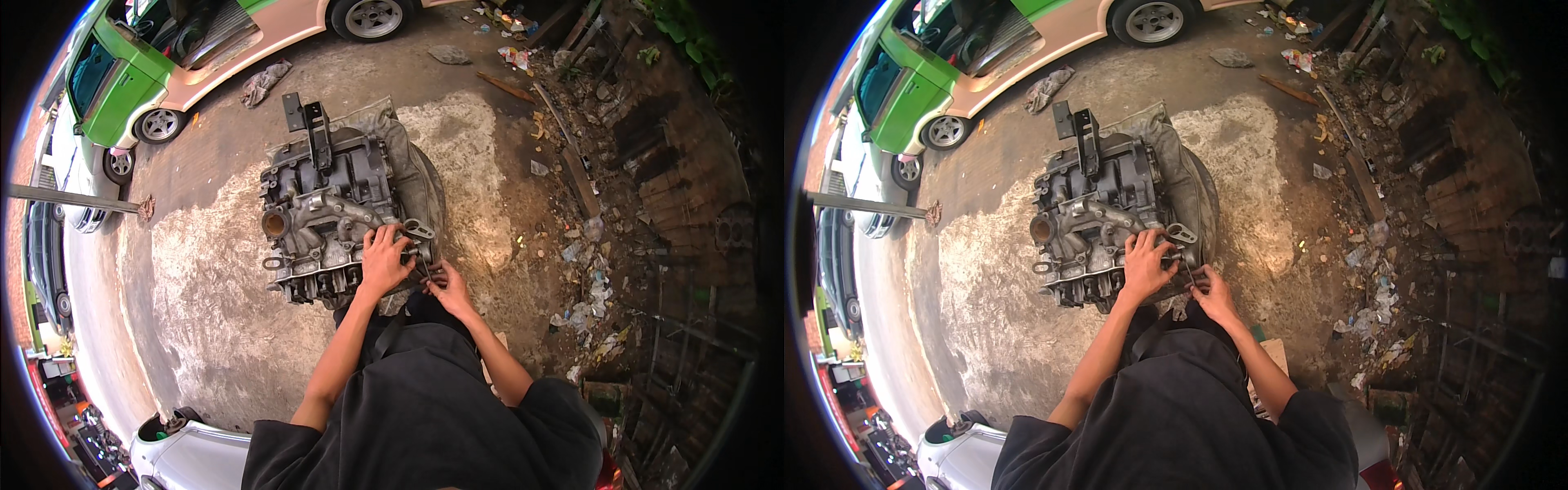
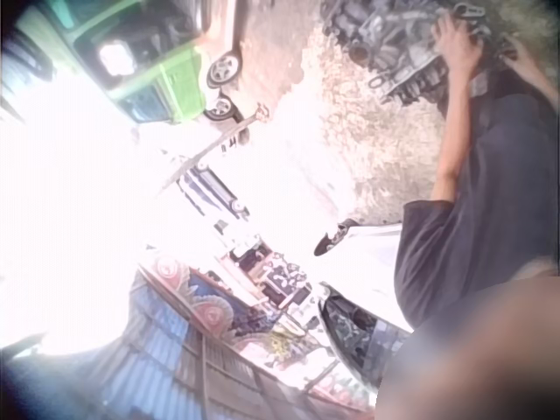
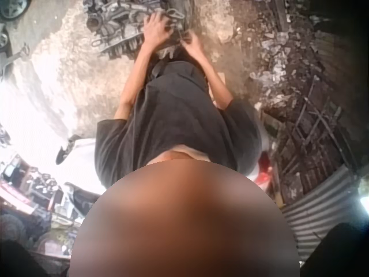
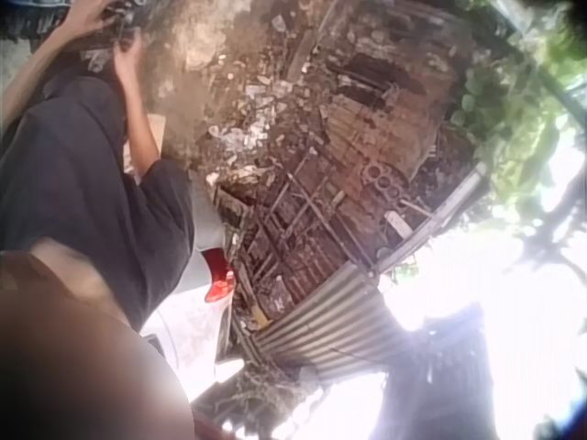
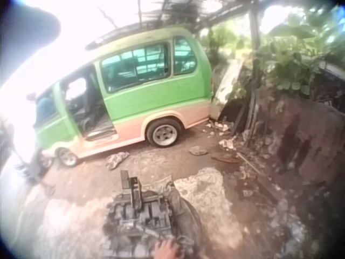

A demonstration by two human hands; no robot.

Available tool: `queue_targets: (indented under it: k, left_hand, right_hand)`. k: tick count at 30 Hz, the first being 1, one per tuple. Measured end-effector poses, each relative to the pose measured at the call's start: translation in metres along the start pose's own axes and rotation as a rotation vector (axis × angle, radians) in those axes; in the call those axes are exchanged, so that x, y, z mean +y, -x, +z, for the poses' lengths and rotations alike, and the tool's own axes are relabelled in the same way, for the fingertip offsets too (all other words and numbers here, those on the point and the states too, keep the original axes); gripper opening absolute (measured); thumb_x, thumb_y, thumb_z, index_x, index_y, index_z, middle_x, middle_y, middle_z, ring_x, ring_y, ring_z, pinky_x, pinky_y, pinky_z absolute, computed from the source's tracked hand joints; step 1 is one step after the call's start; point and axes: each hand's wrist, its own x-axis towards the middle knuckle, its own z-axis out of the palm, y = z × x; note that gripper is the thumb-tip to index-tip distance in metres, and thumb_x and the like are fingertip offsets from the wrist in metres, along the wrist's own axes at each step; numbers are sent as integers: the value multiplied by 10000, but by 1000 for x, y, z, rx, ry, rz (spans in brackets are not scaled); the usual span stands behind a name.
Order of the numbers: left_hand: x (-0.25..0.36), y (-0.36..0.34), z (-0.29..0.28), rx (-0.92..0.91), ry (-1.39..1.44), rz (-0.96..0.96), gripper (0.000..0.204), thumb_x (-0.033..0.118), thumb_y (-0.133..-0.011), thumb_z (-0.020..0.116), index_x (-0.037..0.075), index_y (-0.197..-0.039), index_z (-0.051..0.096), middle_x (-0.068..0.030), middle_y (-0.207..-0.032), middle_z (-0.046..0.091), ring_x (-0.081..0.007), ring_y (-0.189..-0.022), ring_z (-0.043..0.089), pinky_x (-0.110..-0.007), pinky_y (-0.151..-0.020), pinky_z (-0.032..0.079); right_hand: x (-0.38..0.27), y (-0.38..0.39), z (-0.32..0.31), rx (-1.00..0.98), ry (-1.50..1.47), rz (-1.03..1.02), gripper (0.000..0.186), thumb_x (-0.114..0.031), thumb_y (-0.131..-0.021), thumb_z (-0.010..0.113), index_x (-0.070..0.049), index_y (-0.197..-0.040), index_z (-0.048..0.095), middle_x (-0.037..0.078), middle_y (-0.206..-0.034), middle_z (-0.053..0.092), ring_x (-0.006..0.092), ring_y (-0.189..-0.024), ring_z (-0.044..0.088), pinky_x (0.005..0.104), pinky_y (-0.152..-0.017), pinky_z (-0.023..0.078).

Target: The person uses a wrench to loosen and remove bolts from a car engine block resting on a cloth on the ground. They repeatedly turn the wrench, remove a bolt, place it on a nearby cardboard, and continue with the next bolt.

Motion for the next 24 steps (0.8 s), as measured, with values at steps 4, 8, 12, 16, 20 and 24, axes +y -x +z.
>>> queue_targets:
  k: [4, 8, 12, 16, 20, 24]
  left_hand:
    - [0, 0, 1, -4, 1, -3, 299, 277, -742, 836, 166, -1012, 772, -31, -1291, 628, -255, -1286, 543, -470, -1109, 340]
    - [-1, 1, 1, -7, -8, -5, 300, 277, -745, 835, 163, -1015, 772, -32, -1300, 626, -256, -1284, 545, -470, -1109, 341]
    - [-1, 0, 2, -6, -15, -13, 299, 281, -749, 833, 163, -1018, 773, -32, -1304, 623, -254, -1292, 541, -470, -1114, 338]
    - [0, 0, 1, -8, -9, -12, 308, 280, -751, 834, 158, -1027, 774, -32, -1301, 622, -252, -1301, 536, -470, -1118, 336]
    - [0, 1, -1, -47, 15, -18, 360, 283, -761, 835, 117, -1075, 771, -61, -1320, 606, -278, -1307, 526, -488, -1142, 334]
    - [0, -1, -1, -39, 8, -7, 404, 279, -748, 835, 105, -1106, 765, -68, -1326, 610, -281, -1309, 526, -487, -1140, 341]
  right_hand:
    - [-1, -3, 5, 3, 42, -43, 296, 60, -997, 631, 22, -1263, 506, 165, -1045, 737, 198, -846, 746, 325, -730, 590]
    - [-12, 2, 11, 32, 57, -58, 268, 41, -977, 651, 18, -1214, 530, 155, -985, 743, 211, -872, 756, 354, -737, 595]
    - [-35, 12, 13, 94, 178, -40, 235, 1, -967, 650, 19, -1181, 555, 168, -911, 740, 276, -854, 762, 398, -741, 579]
    - [-66, 19, 20, 203, 314, -118, 202, -36, -975, 629, 32, -1159, 584, 222, -897, 713, 366, -846, 741, 443, -762, 558]
    - [-88, 3, 19, 280, 343, -313, 197, -55, -990, 622, 47, -1158, 606, 280, -969, 700, 449, -918, 714, 491, -794, 545]
    - [-96, -22, 18, 325, 414, -378, 216, -71, -1008, 615, 61, -1179, 614, 316, -1050, 691, 496, -992, 682, 526, -817, 529]
